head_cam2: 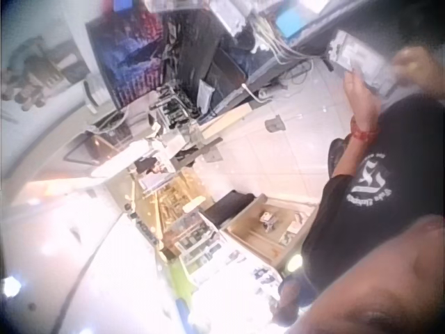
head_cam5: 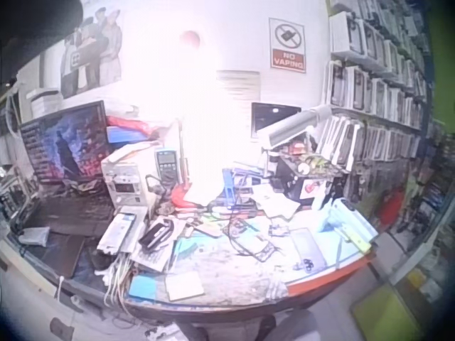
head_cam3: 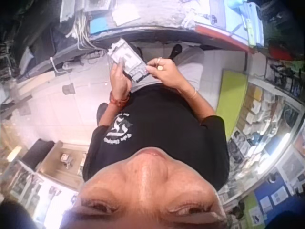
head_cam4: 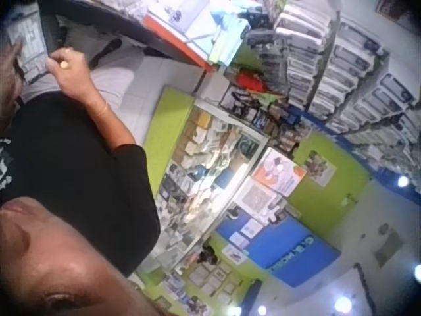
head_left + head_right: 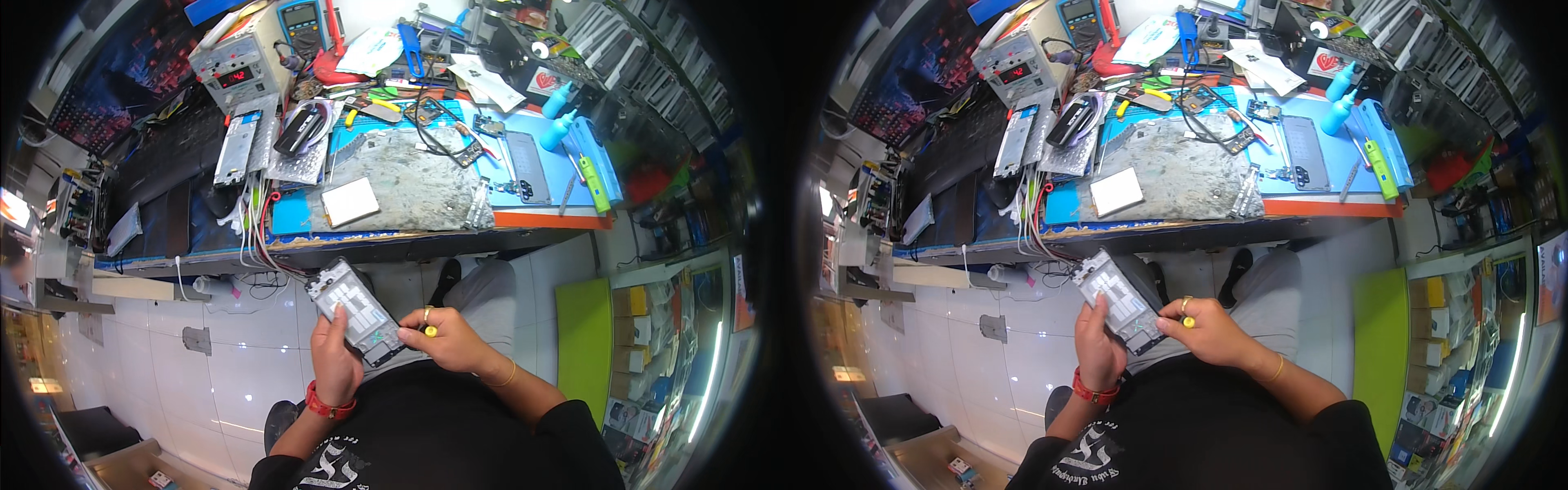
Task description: The person removes a back panel from a mobile phone using a tool, handles internal components including the battery and a circuit board, and replaces a component inside the chassis by hand.
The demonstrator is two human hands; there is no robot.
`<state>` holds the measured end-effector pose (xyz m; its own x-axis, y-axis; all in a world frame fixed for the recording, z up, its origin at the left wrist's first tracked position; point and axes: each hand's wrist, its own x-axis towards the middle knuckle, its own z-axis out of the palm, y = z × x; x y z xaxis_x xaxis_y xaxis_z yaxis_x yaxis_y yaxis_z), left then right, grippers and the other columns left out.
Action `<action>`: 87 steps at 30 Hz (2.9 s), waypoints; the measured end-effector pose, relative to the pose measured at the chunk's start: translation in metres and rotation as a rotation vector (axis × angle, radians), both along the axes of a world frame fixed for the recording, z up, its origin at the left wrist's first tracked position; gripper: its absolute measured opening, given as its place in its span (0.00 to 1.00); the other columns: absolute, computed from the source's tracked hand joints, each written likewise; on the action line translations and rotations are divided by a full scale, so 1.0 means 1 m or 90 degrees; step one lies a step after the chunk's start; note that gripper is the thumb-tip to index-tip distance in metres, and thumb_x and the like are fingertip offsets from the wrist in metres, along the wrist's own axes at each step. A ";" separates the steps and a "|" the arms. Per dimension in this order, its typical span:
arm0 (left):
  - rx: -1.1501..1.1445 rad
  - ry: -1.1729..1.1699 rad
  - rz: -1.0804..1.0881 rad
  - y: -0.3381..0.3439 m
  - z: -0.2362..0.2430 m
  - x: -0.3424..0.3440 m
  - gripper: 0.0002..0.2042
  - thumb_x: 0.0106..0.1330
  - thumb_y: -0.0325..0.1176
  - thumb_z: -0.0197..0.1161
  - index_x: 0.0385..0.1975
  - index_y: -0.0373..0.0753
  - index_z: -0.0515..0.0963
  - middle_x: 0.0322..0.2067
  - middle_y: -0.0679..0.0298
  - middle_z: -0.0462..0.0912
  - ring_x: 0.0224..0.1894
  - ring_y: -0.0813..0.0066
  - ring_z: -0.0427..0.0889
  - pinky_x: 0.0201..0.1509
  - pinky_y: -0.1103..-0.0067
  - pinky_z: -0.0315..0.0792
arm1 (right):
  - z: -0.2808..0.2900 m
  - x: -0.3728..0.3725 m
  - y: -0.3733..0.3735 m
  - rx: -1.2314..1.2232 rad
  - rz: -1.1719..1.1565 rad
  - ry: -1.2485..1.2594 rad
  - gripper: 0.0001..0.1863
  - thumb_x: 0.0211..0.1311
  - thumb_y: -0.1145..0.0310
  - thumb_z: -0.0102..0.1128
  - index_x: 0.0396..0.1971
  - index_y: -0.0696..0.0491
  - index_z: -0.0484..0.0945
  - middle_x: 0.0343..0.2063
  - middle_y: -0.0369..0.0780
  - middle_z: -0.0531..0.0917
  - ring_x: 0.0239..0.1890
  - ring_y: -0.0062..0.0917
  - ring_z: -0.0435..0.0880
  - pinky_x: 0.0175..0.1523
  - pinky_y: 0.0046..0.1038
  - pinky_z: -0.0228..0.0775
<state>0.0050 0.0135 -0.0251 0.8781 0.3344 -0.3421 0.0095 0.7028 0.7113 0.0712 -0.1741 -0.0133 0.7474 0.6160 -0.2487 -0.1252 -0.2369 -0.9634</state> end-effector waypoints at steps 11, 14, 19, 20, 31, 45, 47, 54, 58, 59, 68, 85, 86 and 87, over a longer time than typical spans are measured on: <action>0.711 0.063 -0.284 0.034 -0.053 -0.009 0.23 0.76 0.42 0.58 0.62 0.32 0.71 0.54 0.53 0.80 0.55 0.67 0.80 0.53 0.72 0.77 | 0.053 0.063 -0.079 0.073 -0.246 0.050 0.09 0.71 0.65 0.63 0.37 0.56 0.83 0.22 0.27 0.76 0.21 0.08 0.69 0.25 0.15 0.58; 1.088 0.153 -0.498 0.053 -0.073 -0.033 0.20 0.77 0.36 0.56 0.64 0.32 0.69 0.56 0.56 0.80 0.57 0.73 0.80 0.56 0.75 0.76 | 0.080 0.081 -0.075 0.041 -0.316 -0.069 0.08 0.72 0.67 0.60 0.35 0.56 0.81 0.20 0.27 0.74 0.20 0.08 0.67 0.24 0.16 0.55; 0.415 0.071 -0.315 0.054 -0.040 -0.045 0.23 0.79 0.40 0.53 0.67 0.34 0.66 0.56 0.56 0.78 0.59 0.68 0.78 0.61 0.73 0.74 | 0.058 0.059 -0.050 0.008 -0.243 -0.096 0.06 0.71 0.72 0.59 0.36 0.58 0.80 0.24 0.28 0.75 0.24 0.07 0.66 0.27 0.15 0.55; 0.341 0.020 -0.248 0.053 -0.025 -0.043 0.24 0.80 0.41 0.52 0.68 0.34 0.64 0.57 0.56 0.78 0.59 0.68 0.78 0.62 0.73 0.73 | 0.051 0.049 -0.030 0.012 -0.199 -0.064 0.05 0.69 0.73 0.61 0.36 0.60 0.81 0.26 0.30 0.77 0.26 0.09 0.69 0.29 0.15 0.58; 0.732 0.030 0.226 0.228 0.051 -0.020 0.16 0.77 0.32 0.56 0.58 0.31 0.68 0.49 0.54 0.79 0.50 0.68 0.79 0.55 0.73 0.73 | 0.042 0.012 0.129 0.010 0.036 -0.245 0.12 0.66 0.73 0.65 0.45 0.63 0.83 0.34 0.46 0.87 0.34 0.30 0.85 0.43 0.29 0.75; 1.562 0.746 0.144 0.654 0.114 0.063 0.12 0.74 0.39 0.53 0.46 0.41 0.77 0.38 0.47 0.87 0.44 0.45 0.86 0.44 0.54 0.80 | -0.021 0.001 0.014 -0.253 -0.129 -0.132 0.09 0.68 0.72 0.62 0.42 0.63 0.83 0.32 0.40 0.86 0.35 0.21 0.85 0.42 0.24 0.75; 1.560 0.709 0.146 0.657 0.099 0.076 0.13 0.74 0.40 0.54 0.48 0.40 0.78 0.38 0.46 0.86 0.44 0.45 0.86 0.45 0.54 0.79 | -0.020 -0.006 0.014 -0.278 -0.136 -0.122 0.09 0.66 0.73 0.63 0.42 0.62 0.83 0.32 0.42 0.87 0.34 0.23 0.85 0.42 0.25 0.75; 1.377 0.545 0.092 0.712 0.058 0.077 0.28 0.79 0.50 0.43 0.65 0.32 0.67 0.55 0.33 0.76 0.59 0.35 0.75 0.60 0.51 0.71 | -0.021 -0.001 0.026 -0.273 -0.106 -0.088 0.13 0.64 0.68 0.67 0.43 0.61 0.84 0.30 0.45 0.86 0.31 0.30 0.86 0.41 0.29 0.76; 1.477 0.640 0.169 0.685 0.056 0.078 0.30 0.79 0.53 0.42 0.68 0.33 0.65 0.62 0.36 0.72 0.63 0.37 0.73 0.63 0.54 0.70 | 0.003 0.011 0.031 -0.281 -0.061 -0.134 0.12 0.64 0.67 0.69 0.40 0.60 0.83 0.25 0.43 0.84 0.29 0.31 0.85 0.37 0.30 0.75; 1.505 0.639 0.196 0.689 0.057 0.074 0.30 0.79 0.53 0.42 0.68 0.33 0.65 0.63 0.37 0.71 0.63 0.37 0.73 0.64 0.54 0.70 | 0.007 0.014 0.030 -0.281 -0.073 -0.135 0.12 0.64 0.67 0.69 0.40 0.60 0.83 0.25 0.43 0.84 0.28 0.31 0.85 0.36 0.30 0.74; 1.654 0.530 0.303 0.643 0.068 0.051 0.27 0.80 0.50 0.46 0.66 0.32 0.69 0.62 0.42 0.73 0.65 0.44 0.71 0.69 0.59 0.66 | 0.046 0.053 -0.006 -0.251 -0.242 -0.197 0.15 0.67 0.68 0.65 0.49 0.59 0.78 0.28 0.42 0.80 0.27 0.26 0.78 0.36 0.28 0.72; 0.963 0.000 0.198 0.151 -0.003 0.000 0.16 0.69 0.19 0.58 0.56 0.33 0.76 0.50 0.56 0.80 0.52 0.66 0.80 0.56 0.73 0.75 | 0.033 0.230 -0.157 -0.631 -0.429 -0.644 0.06 0.63 0.73 0.63 0.34 0.57 0.76 0.33 0.51 0.85 0.40 0.52 0.83 0.43 0.51 0.73; 0.925 0.000 0.187 0.135 -0.005 0.003 0.15 0.68 0.19 0.59 0.55 0.33 0.76 0.50 0.56 0.80 0.52 0.65 0.80 0.55 0.73 0.75 | 0.028 0.234 -0.164 -0.648 -0.411 -0.672 0.05 0.63 0.73 0.63 0.34 0.58 0.76 0.34 0.51 0.84 0.41 0.52 0.83 0.45 0.49 0.73; 0.889 -0.002 0.179 0.121 -0.005 0.007 0.15 0.67 0.19 0.60 0.53 0.33 0.77 0.49 0.56 0.80 0.51 0.65 0.81 0.54 0.73 0.76 | 0.021 0.237 -0.169 -0.663 -0.396 -0.700 0.05 0.63 0.73 0.62 0.34 0.58 0.76 0.36 0.51 0.84 0.41 0.51 0.82 0.46 0.48 0.73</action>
